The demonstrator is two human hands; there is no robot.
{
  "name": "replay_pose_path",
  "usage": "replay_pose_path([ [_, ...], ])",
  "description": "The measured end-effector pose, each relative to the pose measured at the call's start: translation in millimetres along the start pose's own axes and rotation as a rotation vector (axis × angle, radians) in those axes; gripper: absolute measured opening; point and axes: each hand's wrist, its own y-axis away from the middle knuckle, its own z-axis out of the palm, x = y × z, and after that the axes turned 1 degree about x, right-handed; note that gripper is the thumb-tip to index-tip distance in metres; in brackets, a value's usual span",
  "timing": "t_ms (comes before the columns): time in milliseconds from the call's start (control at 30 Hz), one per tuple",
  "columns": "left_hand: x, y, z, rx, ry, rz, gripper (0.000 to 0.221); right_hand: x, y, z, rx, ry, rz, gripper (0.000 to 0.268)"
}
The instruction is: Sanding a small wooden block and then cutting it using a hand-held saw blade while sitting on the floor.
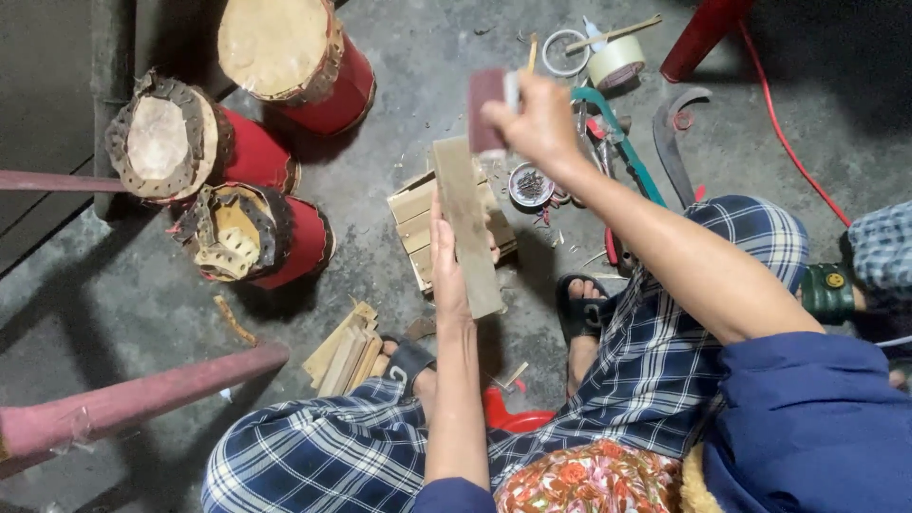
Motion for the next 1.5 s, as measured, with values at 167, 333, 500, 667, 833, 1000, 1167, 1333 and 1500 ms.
replay_pose_path([
  [167,-2.6,-3.7,-10.6,-0.085,0.351,-0.017,0.039,-35.2,-8.2,-30.5,-0.240,-0.757,0.329,0.016],
  [333,-30.9,-26.9,-47.4,-0.085,0.286,-0.022,0.052,-37.7,18.6,-3.2,-0.499,-0.763,0.361,0.020],
  [500,-15.2,-17.7,-31.4,-0.065,0.167,-0.072,0.046,-13.9,25.5,18.2,-0.436,-0.500,0.146,0.022],
  [667,-16.6,-21.3,-39.0,0.073,0.141,-0.041,0.038,-42.3,25.8,-2.9,-0.580,-0.624,0.331,0.017],
  [833,-18.2,-18.0,-30.0,0.055,0.073,-0.027,0.042,-49.4,20.4,-11.3,-0.679,-0.610,0.356,0.018],
  [1000,-23.4,-18.7,-27.7,-0.029,0.090,-0.040,0.045,-15.5,12.0,6.1,-0.404,-0.497,0.284,0.029],
  [1167,-7.2,-10.9,-13.3,-0.012,0.000,0.011,0.054,11.1,16.7,25.6,-0.429,-0.285,0.190,0.037],
  [1333,-15.4,-14.5,-15.8,-0.007,-0.008,0.050,0.057,6.9,15.8,20.3,-0.485,-0.246,0.142,0.037],
  [1500,-5.2,-5.6,-5.0,-0.019,0.063,0.037,0.063,0.0,-5.8,-7.6,-0.022,-0.101,0.173,0.026],
])
